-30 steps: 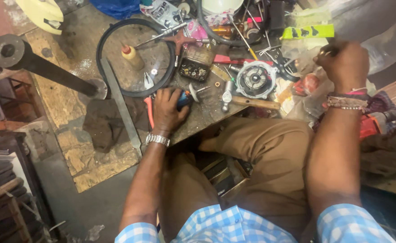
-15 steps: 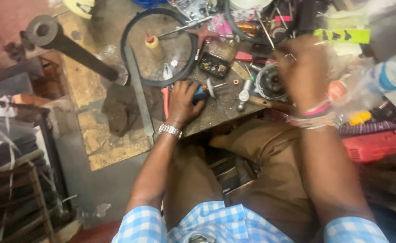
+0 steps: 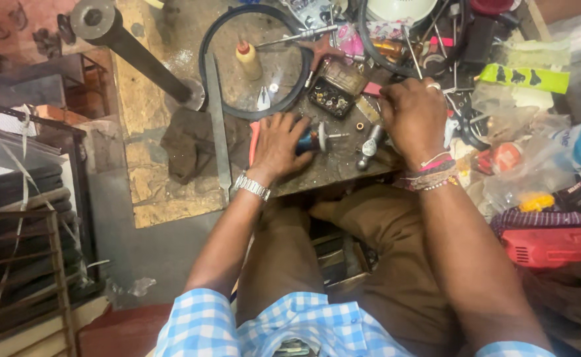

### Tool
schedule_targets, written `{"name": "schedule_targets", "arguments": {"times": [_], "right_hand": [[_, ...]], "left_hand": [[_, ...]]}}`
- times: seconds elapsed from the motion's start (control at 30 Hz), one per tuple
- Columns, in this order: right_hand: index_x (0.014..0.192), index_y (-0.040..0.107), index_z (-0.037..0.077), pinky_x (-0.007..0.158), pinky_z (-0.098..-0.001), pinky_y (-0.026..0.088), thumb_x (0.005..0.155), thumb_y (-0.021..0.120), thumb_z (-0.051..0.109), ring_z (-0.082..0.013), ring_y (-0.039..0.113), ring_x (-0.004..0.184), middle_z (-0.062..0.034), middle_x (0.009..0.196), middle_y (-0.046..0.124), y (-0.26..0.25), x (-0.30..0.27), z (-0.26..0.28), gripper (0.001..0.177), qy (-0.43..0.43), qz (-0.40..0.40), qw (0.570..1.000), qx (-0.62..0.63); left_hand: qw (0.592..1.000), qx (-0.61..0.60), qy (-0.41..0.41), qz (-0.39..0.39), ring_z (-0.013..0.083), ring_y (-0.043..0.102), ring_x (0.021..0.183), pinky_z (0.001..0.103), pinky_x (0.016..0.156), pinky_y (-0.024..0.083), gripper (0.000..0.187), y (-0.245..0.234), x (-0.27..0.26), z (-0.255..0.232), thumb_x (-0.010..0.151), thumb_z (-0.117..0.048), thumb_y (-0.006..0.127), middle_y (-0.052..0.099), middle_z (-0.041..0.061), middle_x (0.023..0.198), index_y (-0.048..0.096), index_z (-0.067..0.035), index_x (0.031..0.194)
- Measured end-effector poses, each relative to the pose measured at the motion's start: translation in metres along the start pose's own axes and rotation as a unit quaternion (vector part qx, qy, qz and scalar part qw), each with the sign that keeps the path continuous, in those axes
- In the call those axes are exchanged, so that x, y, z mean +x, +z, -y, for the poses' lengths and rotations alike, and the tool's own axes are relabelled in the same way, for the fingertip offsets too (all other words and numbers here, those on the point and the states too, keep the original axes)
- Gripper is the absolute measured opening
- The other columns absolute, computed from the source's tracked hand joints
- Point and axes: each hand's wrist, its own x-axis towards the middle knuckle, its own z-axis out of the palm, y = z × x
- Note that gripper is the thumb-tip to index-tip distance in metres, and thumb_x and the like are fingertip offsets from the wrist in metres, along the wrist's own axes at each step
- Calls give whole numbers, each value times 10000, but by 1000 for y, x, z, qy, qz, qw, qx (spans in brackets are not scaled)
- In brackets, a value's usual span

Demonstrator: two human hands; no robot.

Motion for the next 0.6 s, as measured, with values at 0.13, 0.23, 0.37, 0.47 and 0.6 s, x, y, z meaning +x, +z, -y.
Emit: {"name": "schedule_targets", "arguments": {"times": [0.13,0.23,0.37,0.47,0.6], "right_hand": [[1113,763,119,854,-478,468,906,700,155,-351,617,996,-102,1024,711,33,10,-8,220,-21,35,999,-33],[1113,729,115,859,-496,448,883,628,126,-372,625,1029,-114,1045,726,68,33,-13,252,-25,50,996,-68],[1091,673,73,867,-531,416,1002,569,172,-402,624,1064,-171,1074,721,103,51,-24,169,-12,92,990,-107],[1112,647,41,854,-546,407,998,587,190,-422,619,1059,-191,1085,718,110,50,-28,197,-2,112,990,-89],[1154,620,14,864,-571,393,898,709,206,-455,604,1022,-207,1071,706,101,53,-26,333,22,113,993,-21]], "left_hand": [[1000,4,9,17,359,509,1145,499,934,389,659,3,-3,-1,713,-297,835,572,154,1205,610,-95,1298],[1000,-16,13,-15,353,519,1146,490,971,401,621,9,-9,-8,750,-268,815,575,148,1209,608,-88,1306],[999,-30,6,-32,350,529,1114,493,979,412,593,12,-13,-5,766,-244,797,580,141,1169,615,-82,1306],[999,-37,-4,-29,345,530,1094,496,971,413,592,13,-14,-6,761,-239,790,579,136,1134,624,-88,1309],[998,-46,-11,-29,345,532,1084,492,967,420,582,11,-11,-7,776,-238,779,579,129,1113,627,-93,1319]]}}
